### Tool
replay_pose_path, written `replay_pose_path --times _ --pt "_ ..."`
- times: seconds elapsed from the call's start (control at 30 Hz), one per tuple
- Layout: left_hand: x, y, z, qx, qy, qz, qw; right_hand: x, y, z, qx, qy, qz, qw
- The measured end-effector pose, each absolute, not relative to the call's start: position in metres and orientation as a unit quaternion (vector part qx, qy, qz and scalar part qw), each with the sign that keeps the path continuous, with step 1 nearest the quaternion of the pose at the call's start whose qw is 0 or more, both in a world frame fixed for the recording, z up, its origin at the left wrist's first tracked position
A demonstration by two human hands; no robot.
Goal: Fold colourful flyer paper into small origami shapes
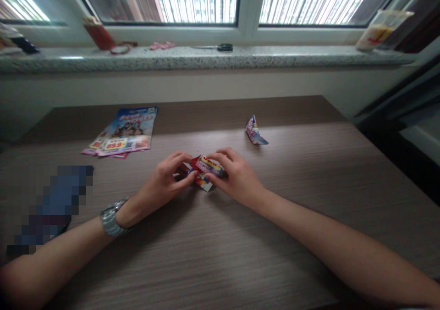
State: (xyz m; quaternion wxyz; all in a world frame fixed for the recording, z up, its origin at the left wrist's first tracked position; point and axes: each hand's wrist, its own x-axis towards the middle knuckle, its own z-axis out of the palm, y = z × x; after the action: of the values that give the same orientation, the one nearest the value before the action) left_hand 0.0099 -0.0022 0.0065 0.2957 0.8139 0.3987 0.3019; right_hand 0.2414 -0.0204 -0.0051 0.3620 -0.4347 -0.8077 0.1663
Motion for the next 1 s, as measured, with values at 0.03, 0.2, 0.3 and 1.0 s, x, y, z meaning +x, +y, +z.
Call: replay_pose_path --times 0.03,0.2,0.3,1.0 --pt "0.0099 -0.0023 0.0058 0.813 0.399 0.302 0.298 0.2411 -0.0198 -0.0064 -0.426 -0.817 0.147 0.36" --pt "0.0114 -0.0038 0.0041 0.809 0.395 0.302 0.314 0.2414 -0.0185 -0.0098 -0.39 -0.852 0.081 0.34" --pt "0.0122 -0.0046 0.0048 0.807 0.394 0.305 0.316 0.2418 -0.0199 -0.0077 -0.376 -0.867 0.068 0.321" --pt "0.0122 -0.0061 0.0062 0.792 0.392 0.317 0.344 0.2455 -0.0227 -0.0026 -0.346 -0.909 0.004 0.233"
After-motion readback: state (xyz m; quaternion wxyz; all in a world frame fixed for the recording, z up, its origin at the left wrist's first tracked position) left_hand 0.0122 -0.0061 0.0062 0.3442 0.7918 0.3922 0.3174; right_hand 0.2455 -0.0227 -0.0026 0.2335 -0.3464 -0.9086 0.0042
